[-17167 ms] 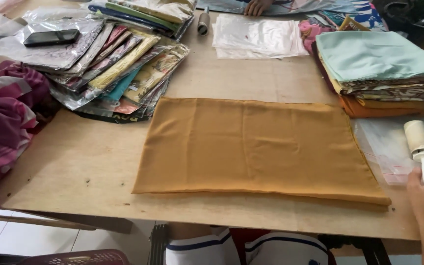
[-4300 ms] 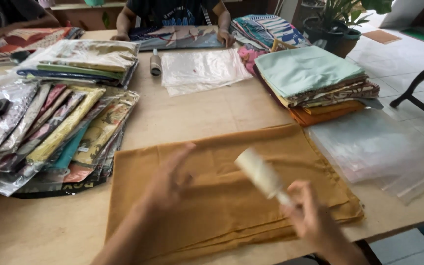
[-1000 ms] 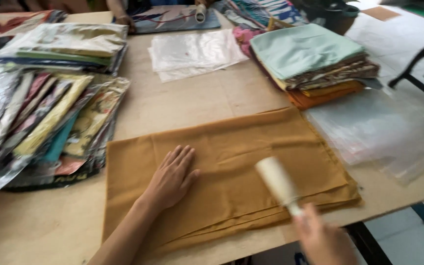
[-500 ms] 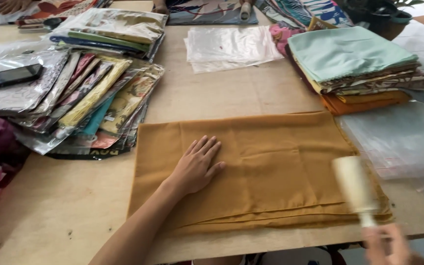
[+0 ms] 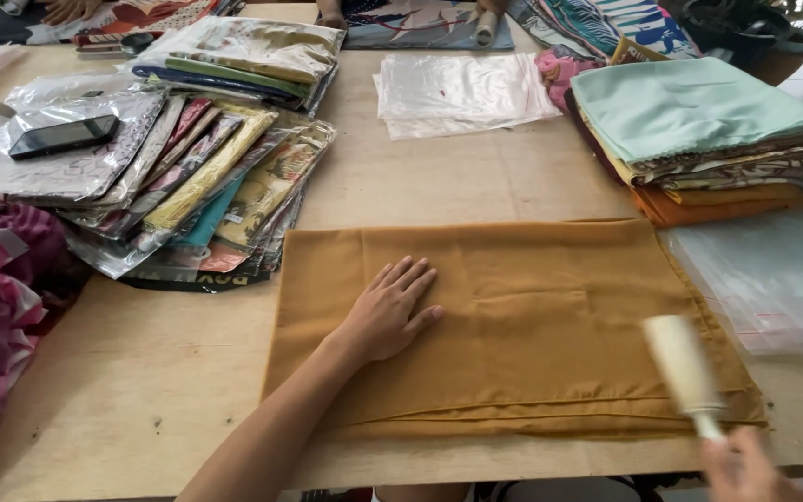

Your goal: Using a lint roller to remove debris from a piece of fabric on a work table.

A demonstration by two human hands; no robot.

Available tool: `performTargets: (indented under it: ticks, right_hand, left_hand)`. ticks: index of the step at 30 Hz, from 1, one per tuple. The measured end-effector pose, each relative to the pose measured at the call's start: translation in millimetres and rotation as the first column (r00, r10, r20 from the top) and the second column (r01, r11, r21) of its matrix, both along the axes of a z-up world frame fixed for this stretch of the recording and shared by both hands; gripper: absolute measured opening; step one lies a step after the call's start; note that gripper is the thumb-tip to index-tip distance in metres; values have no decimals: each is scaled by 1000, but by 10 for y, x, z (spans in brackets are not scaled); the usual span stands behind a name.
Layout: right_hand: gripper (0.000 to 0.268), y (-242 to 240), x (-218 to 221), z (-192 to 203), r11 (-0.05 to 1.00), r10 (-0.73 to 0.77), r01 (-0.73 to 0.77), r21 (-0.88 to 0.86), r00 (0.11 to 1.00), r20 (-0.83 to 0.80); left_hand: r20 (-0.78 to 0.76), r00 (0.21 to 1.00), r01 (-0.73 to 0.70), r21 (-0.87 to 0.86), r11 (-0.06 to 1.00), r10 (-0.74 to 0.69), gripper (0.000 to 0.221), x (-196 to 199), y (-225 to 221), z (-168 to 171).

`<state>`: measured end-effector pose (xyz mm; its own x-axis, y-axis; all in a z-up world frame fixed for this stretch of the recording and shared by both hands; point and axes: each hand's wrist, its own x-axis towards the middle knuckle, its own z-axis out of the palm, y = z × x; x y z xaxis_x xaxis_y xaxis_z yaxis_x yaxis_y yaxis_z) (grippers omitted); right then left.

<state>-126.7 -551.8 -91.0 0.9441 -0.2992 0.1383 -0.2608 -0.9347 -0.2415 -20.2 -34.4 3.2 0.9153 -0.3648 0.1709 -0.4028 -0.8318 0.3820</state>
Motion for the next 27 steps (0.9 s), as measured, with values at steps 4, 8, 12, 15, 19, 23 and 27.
performTargets:
  ticks: [4, 8, 12, 15, 19, 23, 27]
  right_hand:
    - [37, -1059, 221, -758, 994, -36, 1, 106, 945, 325]
    - [28, -1211, 153, -864, 987, -139, 158, -36, 940, 311]
    - [33, -577, 192, -789, 985, -155, 120, 122, 929, 335]
    - [25, 246, -9, -80, 984, 30, -71, 165, 970, 239]
    - [14, 584, -28, 286, 933, 359, -325, 154, 859, -364]
    - [43, 963, -105, 1114, 987, -110, 59, -150, 928, -355]
    - [53, -179, 146, 291, 946, -228, 188, -266, 965, -129]
  left_hand:
    - [7, 1000, -6, -1, 1000, 6, 73, -5, -5, -2]
    - [0, 1000, -8, 0, 1000, 8, 73, -3, -10, -1]
    - [17, 1000, 3, -2, 1000, -3, 73, -1, -3, -13]
    - [22, 1000, -4, -12, 1000, 4, 72, -9, -10, 25]
    - [1, 1000, -9, -24, 1000, 9, 72, -13, -13, 39]
    - [33, 999, -18, -13, 1000, 18, 71, -5, -11, 10]
    - [0, 1000, -16, -2, 1000, 16, 71, -7, -20, 39]
